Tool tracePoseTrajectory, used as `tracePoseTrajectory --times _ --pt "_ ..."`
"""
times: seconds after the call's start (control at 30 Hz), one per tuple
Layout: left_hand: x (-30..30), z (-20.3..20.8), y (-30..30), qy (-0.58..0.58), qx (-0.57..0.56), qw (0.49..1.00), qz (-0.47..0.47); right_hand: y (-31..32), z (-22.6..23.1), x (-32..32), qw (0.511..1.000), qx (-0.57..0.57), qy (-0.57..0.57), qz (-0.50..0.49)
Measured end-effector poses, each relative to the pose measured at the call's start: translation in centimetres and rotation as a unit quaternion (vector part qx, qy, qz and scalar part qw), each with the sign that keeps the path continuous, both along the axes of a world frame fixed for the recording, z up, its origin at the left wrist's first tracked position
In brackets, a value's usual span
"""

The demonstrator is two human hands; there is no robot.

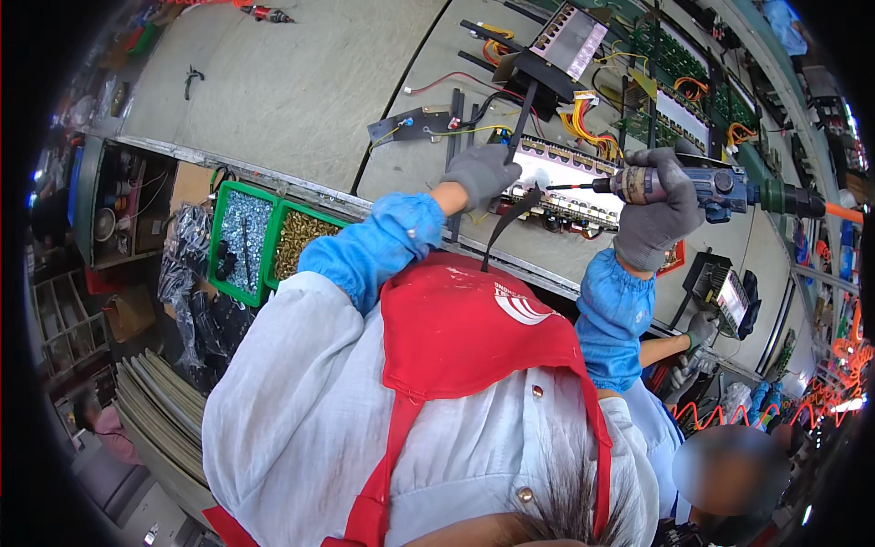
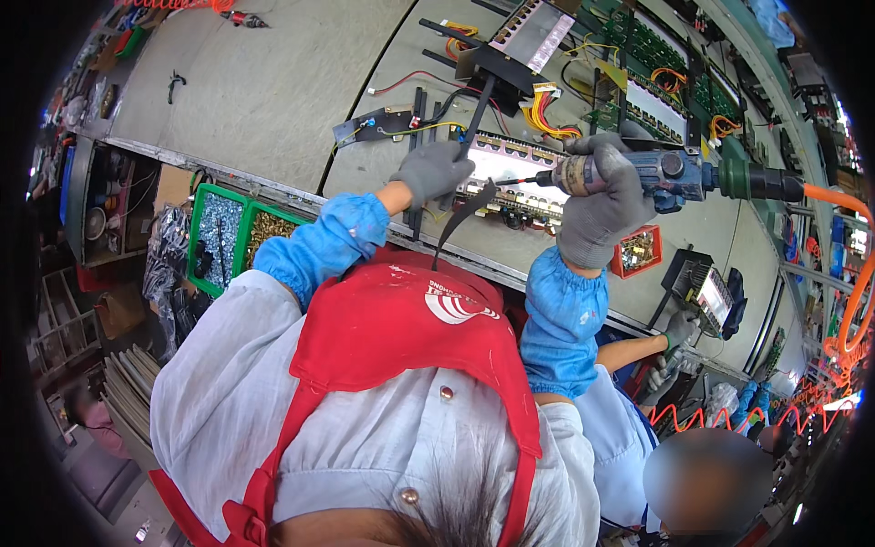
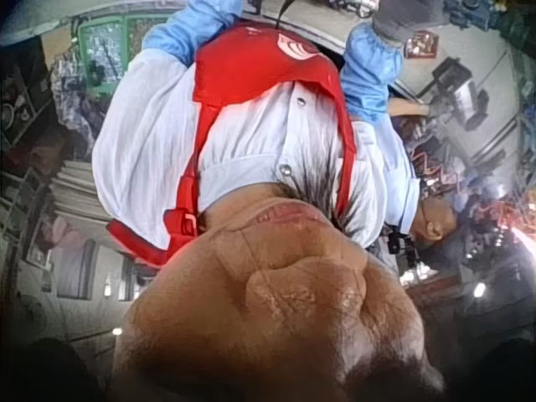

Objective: Assembling electronic power supply units using an electric screwdriver on a production line.

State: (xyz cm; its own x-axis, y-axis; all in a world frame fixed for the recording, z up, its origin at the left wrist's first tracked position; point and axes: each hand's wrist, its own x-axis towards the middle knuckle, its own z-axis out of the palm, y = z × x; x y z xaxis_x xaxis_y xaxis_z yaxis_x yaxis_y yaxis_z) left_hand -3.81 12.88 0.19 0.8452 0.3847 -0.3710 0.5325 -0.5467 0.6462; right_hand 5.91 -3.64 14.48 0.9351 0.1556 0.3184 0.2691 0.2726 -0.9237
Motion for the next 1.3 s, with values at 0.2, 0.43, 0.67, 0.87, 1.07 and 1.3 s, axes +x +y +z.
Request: tracePoseTrajectory --times 0.2,0.43,0.67,0.87,1.07,1.3 --pt "-6.7 3.6 0.8 -0.198 -0.061 0.972 0.112 -2.7 -0.7 0.9 0.999 0.003 0.019 -0.034" --pt "-12.1 -5.3 4.9 0.019 0.063 0.984 0.166 -1.9 -1.9 1.7 0.997 0.077 0.021 -0.010" --pt "-6.7 -1.6 1.8 -0.119 -0.006 0.978 0.172 2.6 -3.9 2.6 0.997 0.064 -0.035 0.010" --pt "-0.7 -1.3 -0.9 -0.177 -0.160 0.966 0.099 5.4 -3.3 2.5 0.997 0.066 0.005 0.044" --pt "2.3 -2.0 -1.1 -0.204 -0.055 0.975 0.076 6.3 -4.5 3.3 0.998 0.049 0.015 0.048" --pt "3.4 -2.1 -0.7 -0.174 -0.035 0.982 0.065 6.3 -5.0 3.4 0.995 0.073 0.039 0.060"
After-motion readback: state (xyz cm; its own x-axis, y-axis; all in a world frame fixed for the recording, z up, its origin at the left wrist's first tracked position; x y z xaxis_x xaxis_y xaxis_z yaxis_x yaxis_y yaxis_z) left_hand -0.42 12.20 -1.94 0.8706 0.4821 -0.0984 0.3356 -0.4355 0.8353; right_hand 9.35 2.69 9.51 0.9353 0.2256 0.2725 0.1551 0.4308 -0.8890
